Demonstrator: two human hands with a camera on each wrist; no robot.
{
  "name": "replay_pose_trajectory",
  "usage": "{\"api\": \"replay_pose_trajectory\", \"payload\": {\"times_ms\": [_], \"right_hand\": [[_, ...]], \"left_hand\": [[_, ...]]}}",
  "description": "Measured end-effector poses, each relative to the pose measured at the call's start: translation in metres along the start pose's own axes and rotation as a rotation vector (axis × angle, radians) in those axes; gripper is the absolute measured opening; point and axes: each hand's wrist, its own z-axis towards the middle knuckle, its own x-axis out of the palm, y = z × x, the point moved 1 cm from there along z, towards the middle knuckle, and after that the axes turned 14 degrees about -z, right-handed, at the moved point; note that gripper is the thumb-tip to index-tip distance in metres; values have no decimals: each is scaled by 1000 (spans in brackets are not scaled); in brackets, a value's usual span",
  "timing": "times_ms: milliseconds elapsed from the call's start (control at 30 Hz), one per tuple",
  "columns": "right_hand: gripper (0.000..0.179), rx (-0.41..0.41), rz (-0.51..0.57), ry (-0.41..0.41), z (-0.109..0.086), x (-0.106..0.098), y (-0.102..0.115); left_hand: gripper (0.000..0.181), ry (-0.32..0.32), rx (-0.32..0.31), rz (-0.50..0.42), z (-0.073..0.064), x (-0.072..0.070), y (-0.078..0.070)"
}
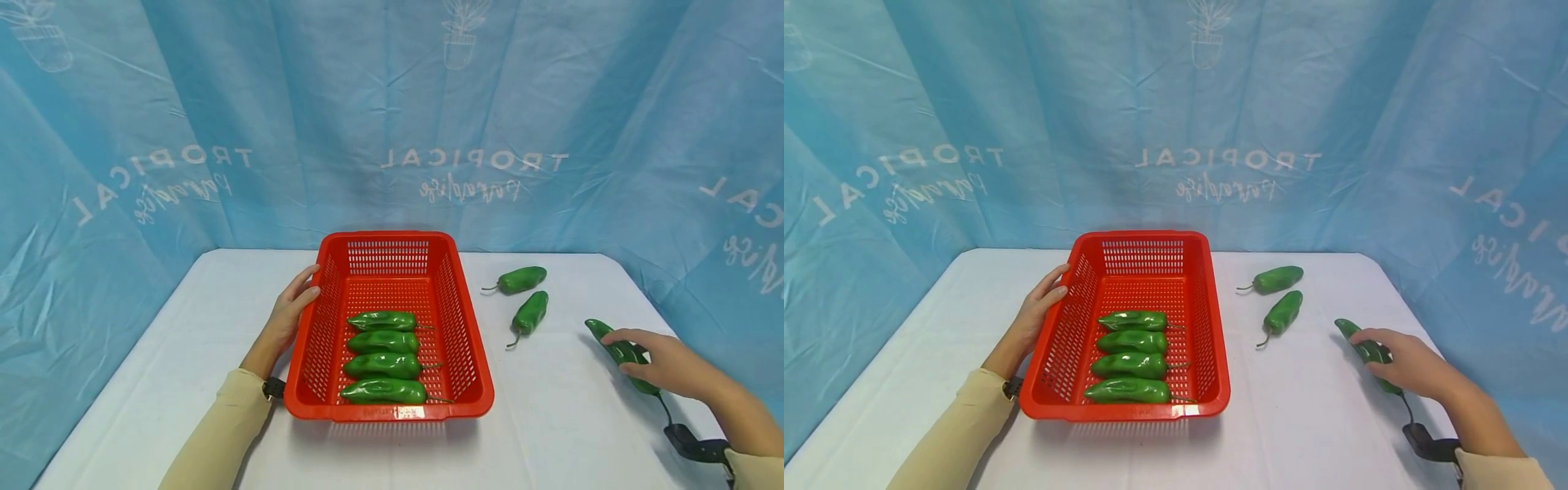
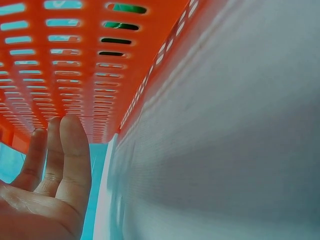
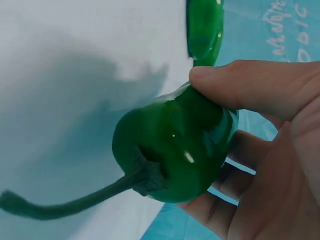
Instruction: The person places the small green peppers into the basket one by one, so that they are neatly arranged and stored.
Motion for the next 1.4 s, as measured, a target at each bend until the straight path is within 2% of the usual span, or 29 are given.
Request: {"api": "replay_pose_trajectory", "payload": {"times_ms": [300, 567, 800, 1000, 1233, 1400], "right_hand": [[50, -91, 3, -167, 15, -16, 10], [51, -124, 3, -215, 27, -32, 17], [53, -142, 8, -204, 35, -50, 20], [50, -138, 18, -141, 48, -67, 26], [48, -174, 22, -122, 69, -86, 43], [46, -198, -15, -66, 88, -98, 60]], "left_hand": [[56, -3, 9, 3, 0, -1, -1], [58, 3, -6, -32, 0, 0, 0], [56, 21, -4, -62, 2, 3, 2], [55, 17, 6, -52, 2, 4, 2], [56, -7, -8, -22, 1, 1, 1], [56, -15, -14, -22, 1, 0, 1]]}}
